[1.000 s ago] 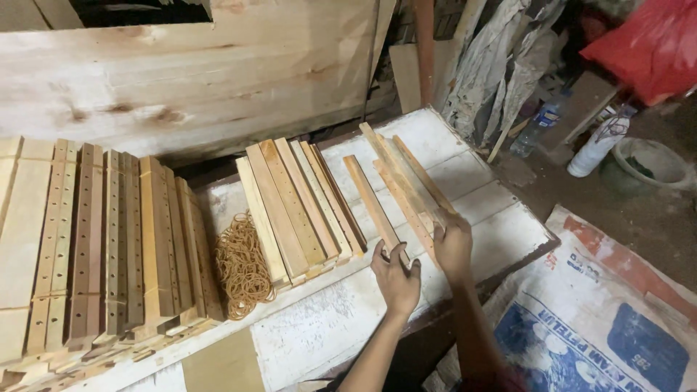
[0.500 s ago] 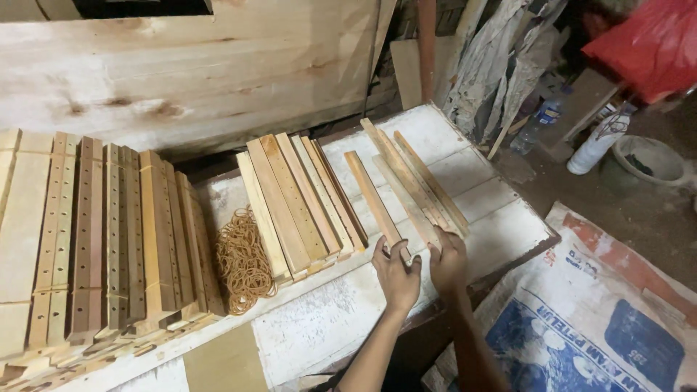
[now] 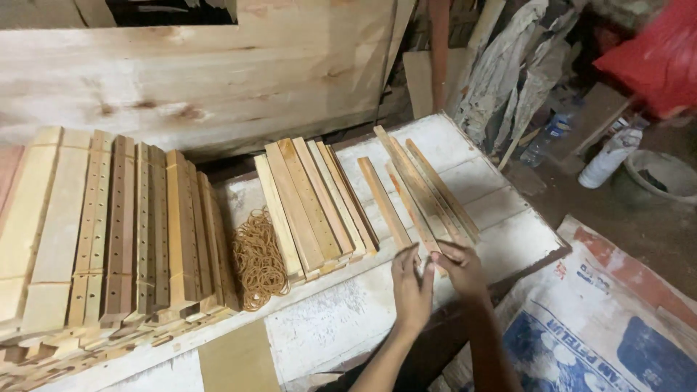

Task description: Inspecting and organizing wooden slats with pre-drilled holes in a workshop environment.

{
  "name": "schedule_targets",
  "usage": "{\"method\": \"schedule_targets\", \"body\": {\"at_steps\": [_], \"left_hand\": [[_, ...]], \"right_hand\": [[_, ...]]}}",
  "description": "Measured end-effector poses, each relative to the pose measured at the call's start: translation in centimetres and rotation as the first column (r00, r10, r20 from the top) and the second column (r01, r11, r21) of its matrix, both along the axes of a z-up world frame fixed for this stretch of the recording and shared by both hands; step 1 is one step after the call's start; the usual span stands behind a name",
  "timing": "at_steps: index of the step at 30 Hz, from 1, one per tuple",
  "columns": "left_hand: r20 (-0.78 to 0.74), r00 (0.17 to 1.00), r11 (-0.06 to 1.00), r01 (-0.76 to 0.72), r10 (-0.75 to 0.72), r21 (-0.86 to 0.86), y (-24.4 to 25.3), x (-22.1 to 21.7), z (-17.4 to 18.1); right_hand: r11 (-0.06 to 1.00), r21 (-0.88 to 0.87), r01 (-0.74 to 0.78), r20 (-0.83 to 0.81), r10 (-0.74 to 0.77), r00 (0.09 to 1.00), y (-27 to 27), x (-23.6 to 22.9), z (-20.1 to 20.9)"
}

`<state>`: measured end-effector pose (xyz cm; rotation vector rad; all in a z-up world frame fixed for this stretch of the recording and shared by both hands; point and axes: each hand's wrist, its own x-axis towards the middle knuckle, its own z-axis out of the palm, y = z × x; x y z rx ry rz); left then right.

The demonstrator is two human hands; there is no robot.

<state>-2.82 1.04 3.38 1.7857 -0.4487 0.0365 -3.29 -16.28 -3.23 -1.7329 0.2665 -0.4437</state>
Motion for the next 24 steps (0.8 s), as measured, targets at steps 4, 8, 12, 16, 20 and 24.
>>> {"method": "schedule_targets", "body": {"at_steps": [4, 8, 12, 16, 20, 24], "left_hand": [[-0.168, 0.986, 0.998, -0.004, 0.014, 0.059, 0.5, 1.1, -1.0], [-0.541, 0.831, 0.989, 0.071, -0.130, -0.129, 4.0, 1.0, 2.3], [-0.306, 0.949, 0.963, 0.145, -0.071, 0.228, 9.9, -0.9, 3.0], [-0.117, 0.993, 0.926, 0.031, 0.015, 0.375, 17.4, -2.4, 2.8], [0.092, 0.982, 0.781, -0.185, 0.162, 0.596, 24.8, -2.2, 2.7], [0.189, 0.955, 0.671, -0.296, 0.230, 0.679, 30.8, -1.5, 1.5]], "right_hand": [[0.987, 0.157, -0.030, -0.047, 0.038, 0.998, 5.0, -4.1, 1.4], [0.771, 0.628, 0.102, -0.123, -0.030, 0.992, 9.6, -7.2, -0.9], [0.987, 0.117, -0.114, -0.068, 0.123, 0.990, 9.2, -8.1, 1.0], [0.798, 0.596, -0.088, 0.168, -0.018, 0.986, 7.3, -5.7, -2.6], [0.920, 0.388, -0.051, -0.030, 0.069, 0.997, 12.2, -3.6, 5.2], [0.960, -0.216, -0.176, -0.109, 0.156, 0.982, 17.7, -2.5, 5.5]]}}
